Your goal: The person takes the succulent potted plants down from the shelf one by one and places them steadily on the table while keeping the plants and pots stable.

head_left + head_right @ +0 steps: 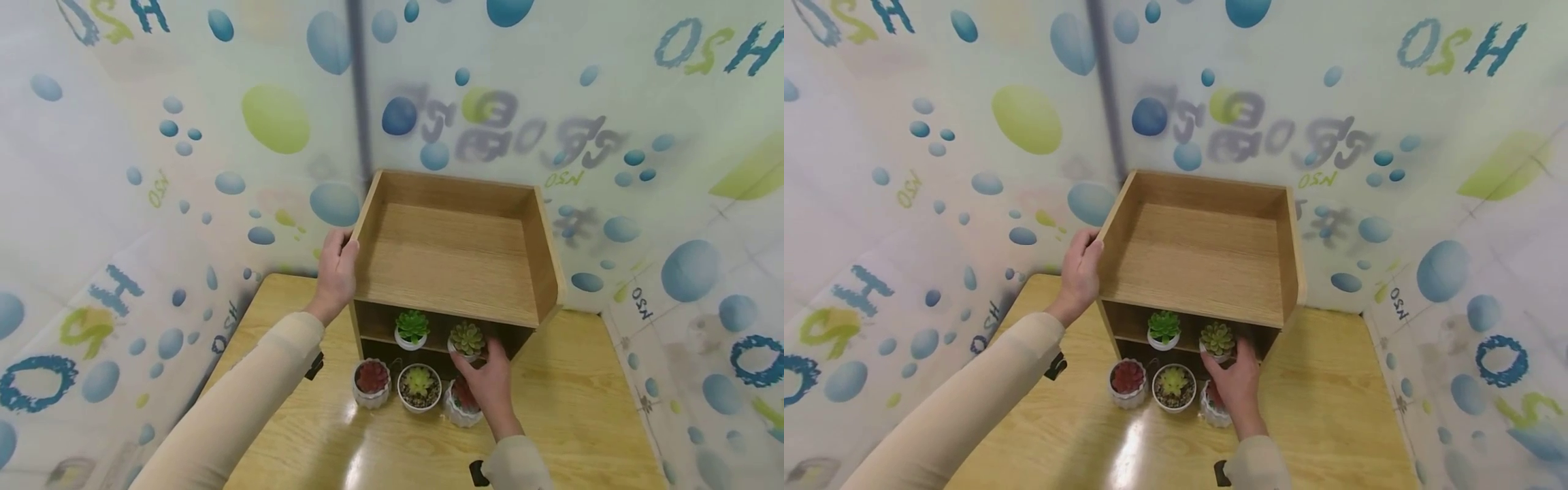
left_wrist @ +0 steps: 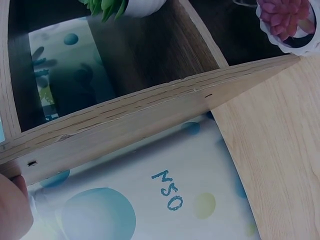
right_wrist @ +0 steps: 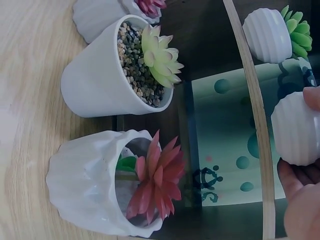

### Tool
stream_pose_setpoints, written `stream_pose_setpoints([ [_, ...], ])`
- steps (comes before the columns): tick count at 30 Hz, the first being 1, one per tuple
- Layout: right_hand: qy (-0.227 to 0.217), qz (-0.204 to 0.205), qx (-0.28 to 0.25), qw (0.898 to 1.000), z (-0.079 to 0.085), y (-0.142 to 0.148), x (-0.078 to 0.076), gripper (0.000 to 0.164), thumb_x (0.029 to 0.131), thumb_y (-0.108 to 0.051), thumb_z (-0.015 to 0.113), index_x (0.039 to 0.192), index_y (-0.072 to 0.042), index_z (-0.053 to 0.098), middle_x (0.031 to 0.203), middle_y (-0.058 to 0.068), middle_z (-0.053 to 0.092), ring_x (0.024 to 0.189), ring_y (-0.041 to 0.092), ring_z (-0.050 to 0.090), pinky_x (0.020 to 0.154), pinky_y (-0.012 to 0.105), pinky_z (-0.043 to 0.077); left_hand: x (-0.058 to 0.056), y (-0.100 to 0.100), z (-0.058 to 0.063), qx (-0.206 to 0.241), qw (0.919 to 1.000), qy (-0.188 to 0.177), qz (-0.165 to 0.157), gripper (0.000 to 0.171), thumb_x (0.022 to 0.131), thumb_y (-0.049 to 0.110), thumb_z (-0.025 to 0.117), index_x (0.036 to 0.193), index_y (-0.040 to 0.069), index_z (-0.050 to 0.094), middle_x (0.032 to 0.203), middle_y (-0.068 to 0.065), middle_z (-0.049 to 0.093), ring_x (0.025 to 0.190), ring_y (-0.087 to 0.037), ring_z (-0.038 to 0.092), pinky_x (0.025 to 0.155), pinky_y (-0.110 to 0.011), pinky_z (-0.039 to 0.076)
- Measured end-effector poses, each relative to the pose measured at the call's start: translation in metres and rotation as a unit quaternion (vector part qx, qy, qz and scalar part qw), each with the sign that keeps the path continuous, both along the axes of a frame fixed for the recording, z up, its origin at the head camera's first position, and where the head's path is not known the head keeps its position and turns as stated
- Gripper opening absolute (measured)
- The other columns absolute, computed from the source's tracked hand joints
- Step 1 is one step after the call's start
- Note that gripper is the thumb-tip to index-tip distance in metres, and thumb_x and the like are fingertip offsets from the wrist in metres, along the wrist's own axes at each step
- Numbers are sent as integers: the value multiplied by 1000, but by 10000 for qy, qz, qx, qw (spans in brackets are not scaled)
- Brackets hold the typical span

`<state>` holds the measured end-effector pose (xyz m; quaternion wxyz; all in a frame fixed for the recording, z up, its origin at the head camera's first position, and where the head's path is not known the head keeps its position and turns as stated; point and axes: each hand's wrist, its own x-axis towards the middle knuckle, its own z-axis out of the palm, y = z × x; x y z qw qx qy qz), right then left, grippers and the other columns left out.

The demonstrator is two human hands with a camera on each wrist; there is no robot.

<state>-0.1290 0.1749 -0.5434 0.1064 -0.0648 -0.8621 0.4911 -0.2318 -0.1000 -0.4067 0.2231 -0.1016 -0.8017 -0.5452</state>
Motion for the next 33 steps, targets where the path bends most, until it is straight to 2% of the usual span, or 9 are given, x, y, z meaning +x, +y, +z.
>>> stream_pose_setpoints([
  [6,-136,96,-520,9985,3,4,10,64,88,-12,81,140,8,50,135,29,54,127,48,56,104,60,49,0,-2,-1,-48,10000,31,-36,34,105,15,42,122,-7,61,112,-22,55,100,-35,50,89,-44,42],
  [14,-98,-103,-666,9977,2,10,23,69,87,-7,81,143,11,46,142,31,51,133,50,52,106,60,46,1,-2,-1,-12,9998,79,-159,35,106,15,40,123,-8,61,111,-22,54,97,-35,49,86,-43,42],
  [18,-127,-213,-822,9963,1,14,28,70,86,-7,82,144,11,46,146,32,48,138,48,48,111,55,42,1,-2,-2,-25,9999,128,-109,35,106,14,41,124,-8,61,112,-23,55,99,-35,50,87,-44,43],
  [19,-126,-255,-876,9957,1,15,29,70,86,-7,82,144,12,45,146,32,48,138,48,47,112,52,41,1,-3,-2,-23,9999,145,-86,35,105,14,41,124,-8,61,112,-23,55,99,-36,50,87,-44,43],
  [22,-38,-400,-961,9946,-2,17,34,70,86,-6,82,142,13,46,145,33,49,137,49,48,112,28,44,0,-4,-4,-14,9998,171,-55,35,105,14,42,123,-7,62,112,-23,56,99,-36,51,87,-44,43],
  [24,53,-470,-995,9939,-4,18,37,69,85,-4,83,140,14,47,143,34,51,135,49,50,105,11,42,0,-5,-5,1,9998,189,-61,35,105,14,42,123,-7,62,112,-23,55,99,-35,51,87,-45,43],
  [26,89,-537,-981,9937,-6,19,39,68,84,-4,84,140,13,49,142,33,52,135,48,51,96,-1,35,1,-5,-5,16,9998,194,-74,35,105,15,42,123,-7,62,112,-23,55,99,-36,51,87,-45,43],
  [33,275,-777,-853,9929,-12,24,45,68,83,-2,84,140,13,50,141,33,54,133,45,51,95,-3,33,-1,-4,-5,-28,9998,161,-61,36,105,16,41,123,-7,62,112,-23,56,99,-36,51,87,-44,43],
])
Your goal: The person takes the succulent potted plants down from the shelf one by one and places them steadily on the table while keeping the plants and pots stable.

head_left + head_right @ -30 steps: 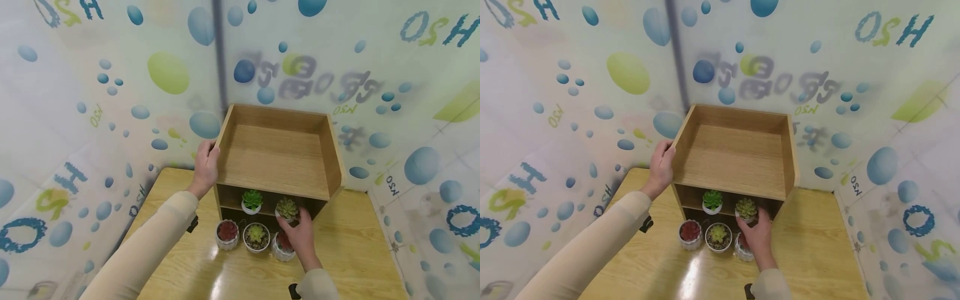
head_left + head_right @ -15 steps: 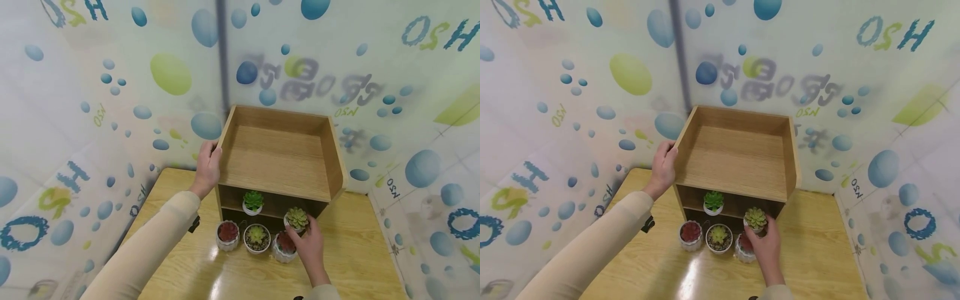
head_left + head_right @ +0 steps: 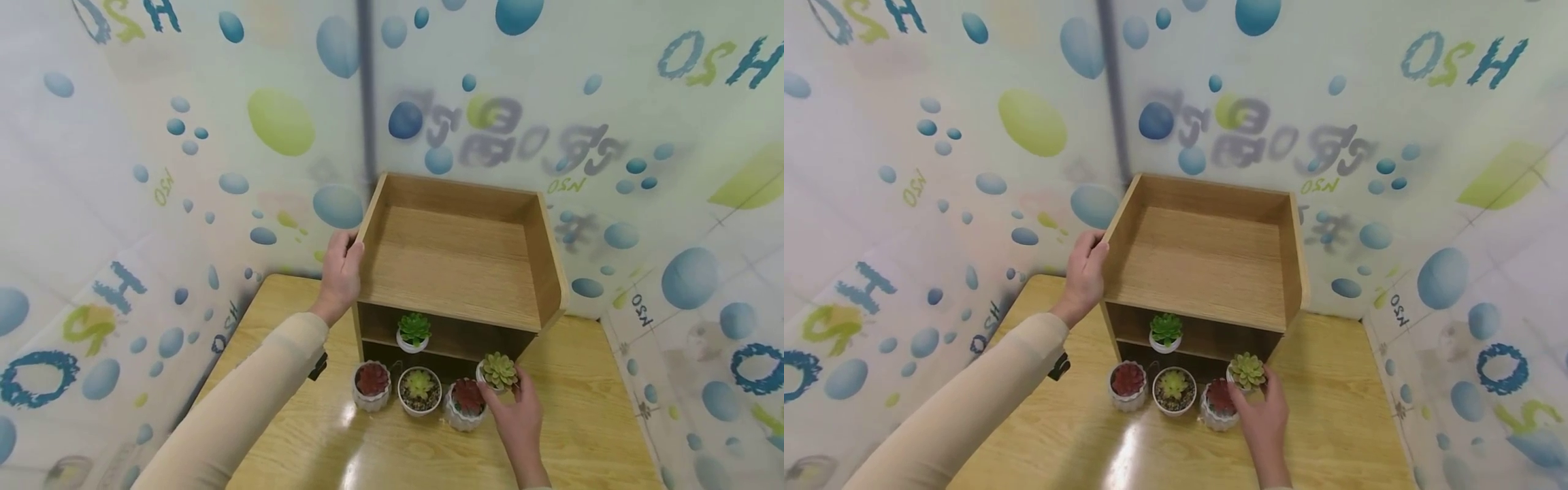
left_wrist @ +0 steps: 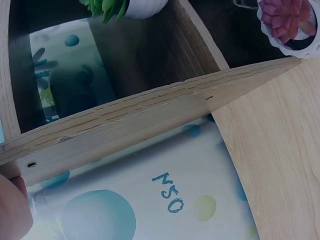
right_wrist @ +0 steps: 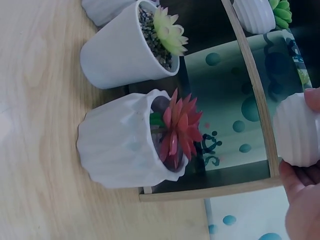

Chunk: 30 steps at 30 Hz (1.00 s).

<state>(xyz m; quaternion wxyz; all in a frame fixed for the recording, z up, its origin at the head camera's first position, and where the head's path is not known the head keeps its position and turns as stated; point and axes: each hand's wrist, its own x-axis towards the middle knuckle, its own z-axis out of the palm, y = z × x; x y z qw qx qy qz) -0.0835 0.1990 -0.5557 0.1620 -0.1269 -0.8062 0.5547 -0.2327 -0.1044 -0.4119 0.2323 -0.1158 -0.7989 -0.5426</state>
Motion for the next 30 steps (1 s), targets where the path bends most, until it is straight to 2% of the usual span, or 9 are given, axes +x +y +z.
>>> stream_pose_setpoints([
  [3,131,-134,-2,9998,-4,1,2,66,81,1,83,138,13,52,138,32,56,130,40,54,95,-2,34,0,0,1,40,10000,34,-27,35,104,15,42,123,-8,62,111,-23,56,99,-36,51,87,-44,42],
  [6,302,-287,-16,9991,-9,2,5,63,80,4,83,135,14,54,134,30,58,123,14,57,95,-1,36,0,-1,1,82,9999,55,-68,36,105,14,41,124,-8,62,111,-24,56,98,-36,50,87,-44,42],
  [8,462,-372,-20,9982,-11,3,7,62,78,6,83,133,14,55,132,30,59,116,-4,53,96,0,38,0,-1,1,85,9999,68,-72,36,105,13,41,124,-9,62,111,-24,56,98,-36,50,87,-44,42],
  [10,511,-465,-30,9976,-14,5,9,61,78,7,83,132,15,55,131,29,60,111,-12,49,96,1,39,0,-1,0,74,9999,70,-69,36,105,14,41,124,-8,62,111,-24,56,98,-36,50,87,-44,42],
  [12,430,-545,-43,9976,-16,7,10,61,79,6,83,133,14,55,131,29,60,116,0,56,95,0,39,-1,-1,1,54,9999,68,-52,35,105,14,41,123,-8,62,111,-24,56,99,-36,50,88,-44,43],
  [14,210,-594,-112,9979,-18,10,12,62,81,4,82,135,13,53,133,30,58,123,20,60,92,-1,38,-1,-1,1,50,10000,50,-56,36,105,15,41,123,-8,62,112,-24,56,99,-36,50,87,-45,43],
  [17,-161,-609,-197,9978,-20,14,14,64,84,0,81,138,13,50,136,31,54,129,45,54,89,-3,35,-1,-1,0,28,10000,15,-58,37,105,16,40,124,-8,61,112,-24,55,99,-37,50,87,-45,43],
  [20,-364,-606,-212,9973,-24,19,15,64,85,-1,81,139,13,49,136,31,52,131,47,52,88,-4,34,0,-1,1,-11,10000,-6,-56,38,106,16,39,125,-8,61,113,-24,54,99,-37,50,87,-46,43],
  [30,-496,-770,-5,9958,-42,27,19,61,84,-1,81,135,13,51,132,29,56,124,42,55,86,-4,35,2,1,3,-34,10000,-44,-55,38,105,17,39,125,-7,61,114,-23,55,101,-36,50,89,-46,43],
])
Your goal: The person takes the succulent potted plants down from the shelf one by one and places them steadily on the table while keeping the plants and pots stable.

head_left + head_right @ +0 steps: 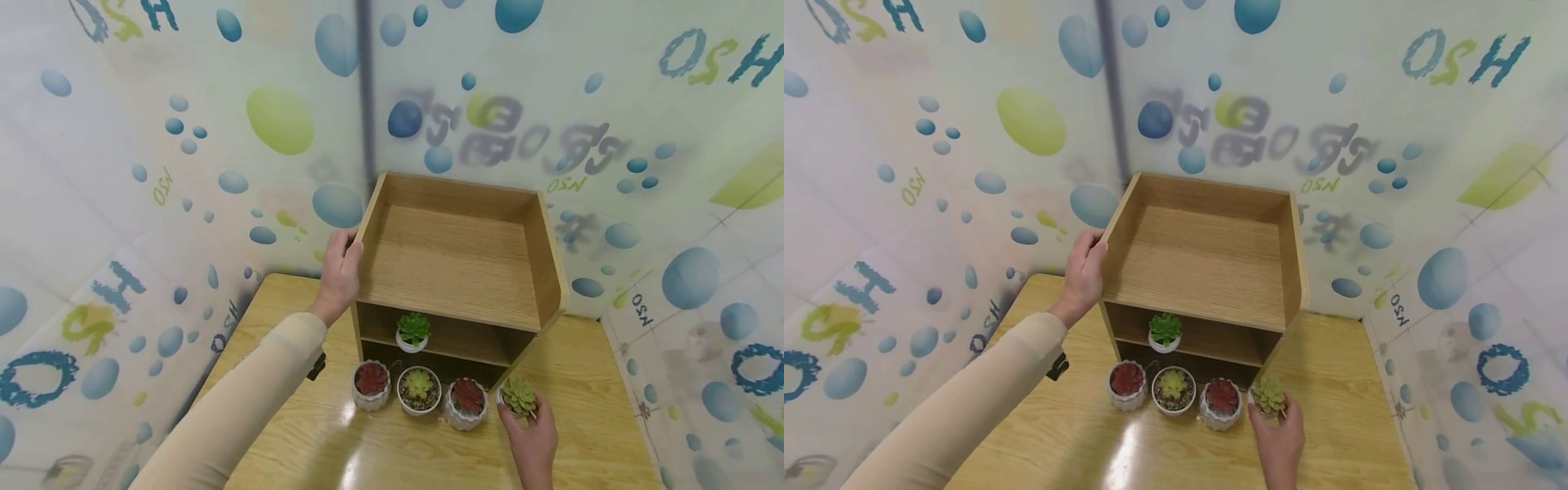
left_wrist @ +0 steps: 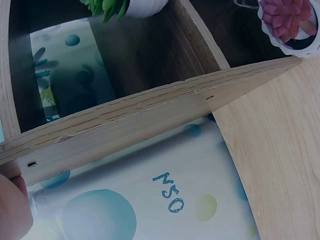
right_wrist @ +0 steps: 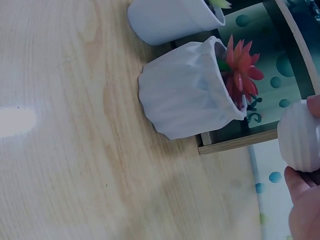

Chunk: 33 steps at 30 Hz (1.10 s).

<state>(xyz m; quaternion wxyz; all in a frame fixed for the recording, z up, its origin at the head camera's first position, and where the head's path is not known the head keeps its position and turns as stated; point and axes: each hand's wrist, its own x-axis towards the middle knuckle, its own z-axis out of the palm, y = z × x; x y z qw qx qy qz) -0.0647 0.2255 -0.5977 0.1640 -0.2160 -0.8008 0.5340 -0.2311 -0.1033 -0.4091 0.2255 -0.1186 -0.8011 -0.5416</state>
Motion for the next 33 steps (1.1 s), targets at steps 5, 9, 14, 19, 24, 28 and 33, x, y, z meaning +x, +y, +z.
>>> stream_pose_setpoints([
  [5,-78,26,-52,10000,-6,2,1,63,83,-2,81,135,14,50,133,32,54,127,47,55,84,-6,33,1,0,0,-12,10000,-86,31,38,105,18,38,126,-6,61,115,-23,54,102,-36,50,89,-46,43],
  [9,-351,31,63,9994,-11,5,1,66,84,-6,82,137,15,48,134,34,52,128,50,54,89,0,41,1,0,1,-15,9999,-104,45,39,105,18,38,126,-6,61,115,-23,54,102,-37,50,89,-47,43],
  [14,-686,41,319,9971,-18,5,2,70,85,-8,82,139,17,45,135,38,50,128,53,52,104,49,51,1,0,1,-12,10000,-50,32,38,105,17,39,125,-7,61,114,-23,54,101,-36,50,89,-46,43],
  [19,-761,-40,528,9957,-26,6,2,68,84,-5,81,136,19,45,132,40,51,125,55,53,102,57,48,1,0,1,19,10000,-32,13,38,105,17,39,125,-7,61,113,-23,54,101,-36,50,88,-46,43],
  [24,-939,18,508,9943,-34,7,2,68,85,-6,78,138,19,44,133,41,50,124,55,52,102,60,49,1,1,2,26,10000,-42,22,38,105,17,39,125,-7,61,114,-24,54,101,-37,50,89,-47,44],
  [28,-1039,70,504,9933,-40,9,2,69,86,-8,78,138,20,43,133,42,50,123,57,54,102,61,49,1,0,1,11,10000,-64,29,38,106,18,39,125,-6,61,114,-23,54,101,-37,50,89,-47,44],
  [33,-962,96,528,9939,-47,9,4,69,84,-8,80,136,20,45,131,43,51,120,58,56,101,61,50,2,1,1,70,9999,-89,-25,37,107,18,38,125,-6,61,114,-23,54,101,-36,50,88,-46,44],
])
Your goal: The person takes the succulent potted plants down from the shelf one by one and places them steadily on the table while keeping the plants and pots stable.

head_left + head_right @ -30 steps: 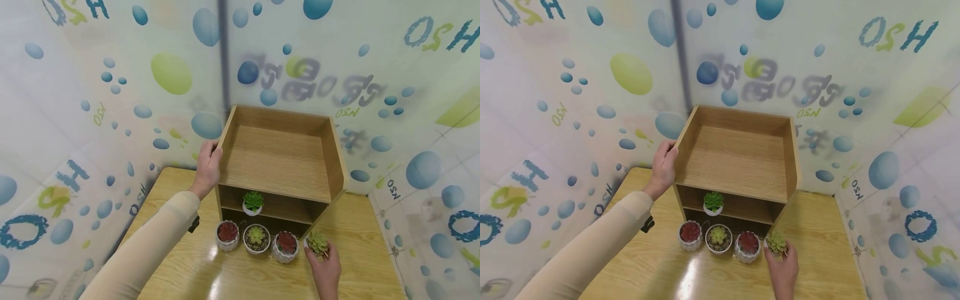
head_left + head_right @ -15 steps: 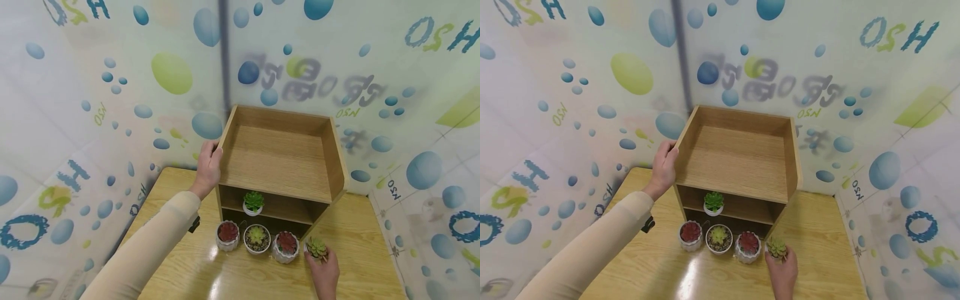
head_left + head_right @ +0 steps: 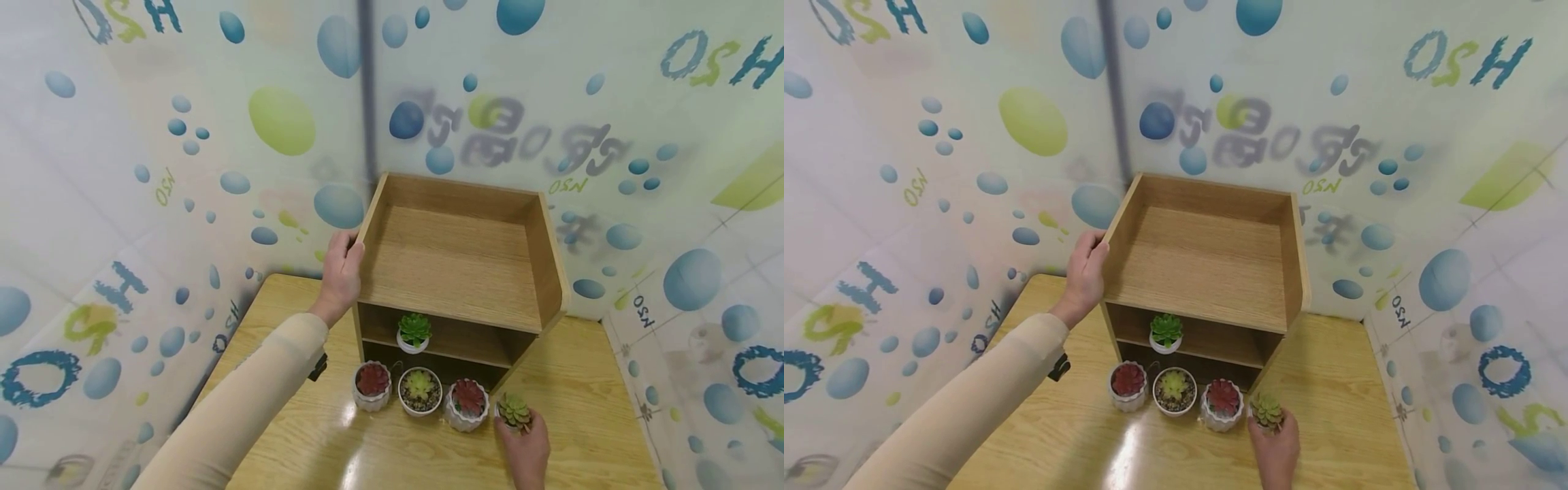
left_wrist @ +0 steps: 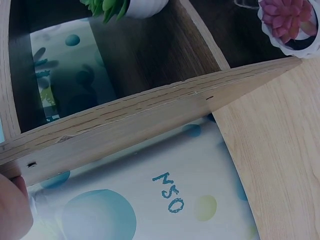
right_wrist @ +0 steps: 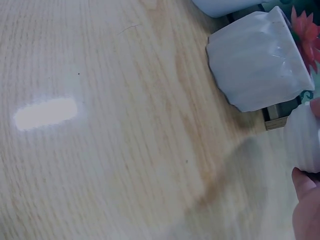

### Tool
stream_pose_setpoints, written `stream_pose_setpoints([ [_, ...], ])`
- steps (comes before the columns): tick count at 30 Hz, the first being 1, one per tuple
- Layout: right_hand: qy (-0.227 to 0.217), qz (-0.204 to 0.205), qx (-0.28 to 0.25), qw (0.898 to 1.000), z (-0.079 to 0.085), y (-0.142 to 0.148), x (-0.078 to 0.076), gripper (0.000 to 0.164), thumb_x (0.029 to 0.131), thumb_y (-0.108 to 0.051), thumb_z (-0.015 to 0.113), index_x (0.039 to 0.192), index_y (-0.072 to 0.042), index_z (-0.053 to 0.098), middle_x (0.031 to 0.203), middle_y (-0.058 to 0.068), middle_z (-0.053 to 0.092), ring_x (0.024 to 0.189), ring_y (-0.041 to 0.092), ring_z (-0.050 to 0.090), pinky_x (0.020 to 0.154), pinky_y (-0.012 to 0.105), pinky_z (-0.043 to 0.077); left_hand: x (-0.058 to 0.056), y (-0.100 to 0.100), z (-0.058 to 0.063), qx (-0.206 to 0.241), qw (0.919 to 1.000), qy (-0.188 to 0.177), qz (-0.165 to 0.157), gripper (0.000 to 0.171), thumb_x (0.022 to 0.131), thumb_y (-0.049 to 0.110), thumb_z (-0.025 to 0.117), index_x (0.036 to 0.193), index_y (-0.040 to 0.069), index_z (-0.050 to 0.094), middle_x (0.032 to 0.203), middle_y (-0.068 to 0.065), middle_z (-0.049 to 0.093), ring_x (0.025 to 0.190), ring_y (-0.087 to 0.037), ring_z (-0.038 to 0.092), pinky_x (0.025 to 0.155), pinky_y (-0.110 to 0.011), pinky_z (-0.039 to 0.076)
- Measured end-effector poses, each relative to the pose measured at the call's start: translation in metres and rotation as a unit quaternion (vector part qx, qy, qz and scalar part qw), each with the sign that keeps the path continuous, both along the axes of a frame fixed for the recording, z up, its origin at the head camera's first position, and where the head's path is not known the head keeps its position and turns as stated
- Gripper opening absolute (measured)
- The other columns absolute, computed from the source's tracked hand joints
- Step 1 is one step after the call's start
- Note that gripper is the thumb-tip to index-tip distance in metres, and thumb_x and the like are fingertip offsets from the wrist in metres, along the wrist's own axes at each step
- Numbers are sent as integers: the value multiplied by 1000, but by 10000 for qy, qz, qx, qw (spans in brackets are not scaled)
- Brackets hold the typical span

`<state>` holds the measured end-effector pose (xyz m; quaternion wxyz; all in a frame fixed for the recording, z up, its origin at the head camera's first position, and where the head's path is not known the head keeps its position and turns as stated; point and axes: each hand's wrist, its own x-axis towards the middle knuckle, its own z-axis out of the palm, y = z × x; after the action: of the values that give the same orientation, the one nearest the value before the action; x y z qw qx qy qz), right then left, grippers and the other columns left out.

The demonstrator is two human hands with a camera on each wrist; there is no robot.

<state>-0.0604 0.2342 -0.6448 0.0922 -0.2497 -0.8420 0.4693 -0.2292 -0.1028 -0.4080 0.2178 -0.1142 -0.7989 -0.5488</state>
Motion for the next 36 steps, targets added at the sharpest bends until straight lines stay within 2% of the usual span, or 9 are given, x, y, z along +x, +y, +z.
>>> stream_pose_setpoints([
  [4,-5,-30,12,10000,-7,0,1,67,84,-9,81,134,18,46,131,42,53,119,58,57,101,61,50,1,0,1,-5,10000,-18,2,38,107,18,38,125,-6,61,115,-23,53,101,-36,50,88,-46,44],
  [13,-353,-24,35,9994,-13,1,-1,69,86,-15,79,136,18,45,131,41,52,120,57,54,101,64,47,-1,-1,-1,-89,10000,34,7,38,107,18,38,127,-6,60,116,-24,54,102,-36,50,90,-47,44],
  [24,-435,57,394,9983,-22,0,-3,65,84,-15,80,131,17,48,126,40,55,118,56,55,101,65,45,-1,-1,-1,-82,10000,9,47,39,107,18,39,129,-6,60,118,-23,54,105,-36,50,91,-48,44],
  [36,-384,103,360,9986,-31,-4,-1,66,83,-13,82,130,19,48,126,41,55,120,57,54,104,64,44,-1,-1,-1,-82,10000,3,33,38,106,19,39,127,-5,61,115,-22,55,102,-35,50,89,-47,44],
])
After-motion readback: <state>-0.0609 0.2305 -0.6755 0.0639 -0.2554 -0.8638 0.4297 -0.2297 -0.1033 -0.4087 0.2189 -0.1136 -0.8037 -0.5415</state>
